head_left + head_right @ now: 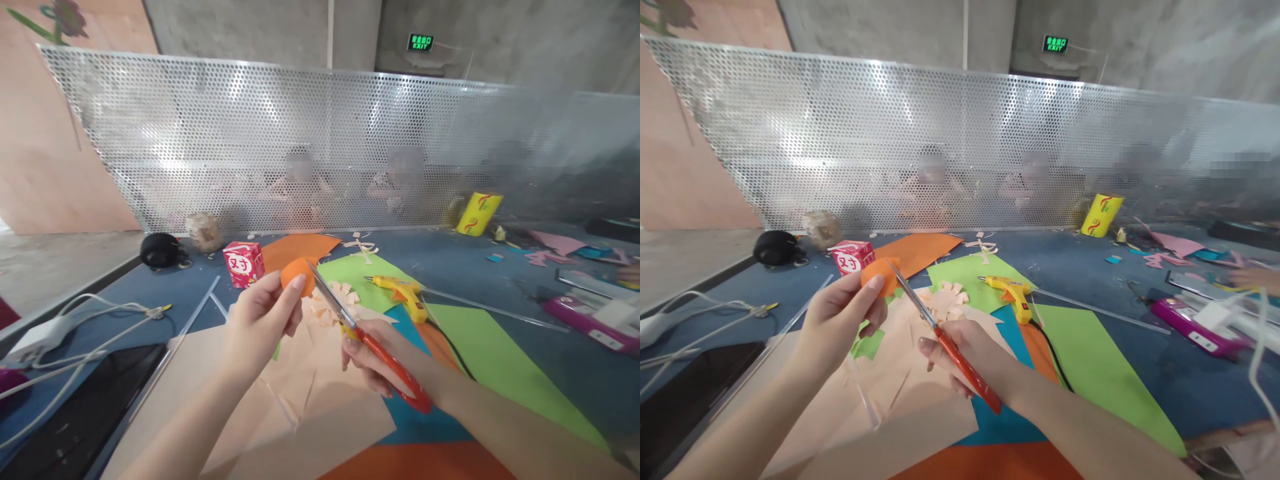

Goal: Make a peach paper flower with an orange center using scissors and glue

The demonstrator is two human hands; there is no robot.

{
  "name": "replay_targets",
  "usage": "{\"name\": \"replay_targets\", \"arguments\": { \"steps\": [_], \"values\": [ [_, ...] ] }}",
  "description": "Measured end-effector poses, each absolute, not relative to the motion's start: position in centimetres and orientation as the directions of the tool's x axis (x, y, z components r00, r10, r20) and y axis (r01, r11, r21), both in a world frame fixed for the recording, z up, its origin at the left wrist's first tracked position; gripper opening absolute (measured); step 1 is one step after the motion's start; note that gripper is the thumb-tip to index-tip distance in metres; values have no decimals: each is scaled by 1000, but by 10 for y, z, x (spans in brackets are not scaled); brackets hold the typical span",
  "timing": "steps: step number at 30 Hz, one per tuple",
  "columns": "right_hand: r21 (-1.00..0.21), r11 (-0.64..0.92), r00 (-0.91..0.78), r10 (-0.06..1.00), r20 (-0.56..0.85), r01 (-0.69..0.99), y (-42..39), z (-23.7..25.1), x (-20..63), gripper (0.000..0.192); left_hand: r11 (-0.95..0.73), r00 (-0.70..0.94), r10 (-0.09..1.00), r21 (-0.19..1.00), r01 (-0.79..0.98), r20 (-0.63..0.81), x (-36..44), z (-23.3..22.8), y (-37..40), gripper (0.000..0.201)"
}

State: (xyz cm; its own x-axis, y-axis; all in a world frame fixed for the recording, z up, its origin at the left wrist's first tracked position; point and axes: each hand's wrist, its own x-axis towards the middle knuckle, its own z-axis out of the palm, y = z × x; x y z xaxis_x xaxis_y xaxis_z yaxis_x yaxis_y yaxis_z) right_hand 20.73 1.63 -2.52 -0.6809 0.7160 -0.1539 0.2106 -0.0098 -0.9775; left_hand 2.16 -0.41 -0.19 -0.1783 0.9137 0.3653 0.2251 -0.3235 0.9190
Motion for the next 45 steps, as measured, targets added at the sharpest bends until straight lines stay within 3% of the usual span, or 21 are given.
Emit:
{"name": "replay_targets", "arguments": {
  "steps": [12,21,29,37,45],
  "values": [
    [-975,-42,-670,720,-180,218,17,-25,206,38,-271,-139,938,921,278,318,22,3,-8,31],
    [-968,-17,-673,716,-186,250,17,-21,208,39,-303,-148,929,928,218,338,20,0,-5,27],
    [-970,-51,-665,719,-200,236,16,-27,209,42,-351,-283,883,927,131,374,23,8,-4,31],
    [-980,5,-686,715,-135,197,17,-26,208,44,-302,-226,901,910,284,369,22,1,-5,31],
    [-972,16,-669,728,-151,236,17,-26,209,52,-325,-241,883,895,306,403,25,5,-8,27]
  ]
}}
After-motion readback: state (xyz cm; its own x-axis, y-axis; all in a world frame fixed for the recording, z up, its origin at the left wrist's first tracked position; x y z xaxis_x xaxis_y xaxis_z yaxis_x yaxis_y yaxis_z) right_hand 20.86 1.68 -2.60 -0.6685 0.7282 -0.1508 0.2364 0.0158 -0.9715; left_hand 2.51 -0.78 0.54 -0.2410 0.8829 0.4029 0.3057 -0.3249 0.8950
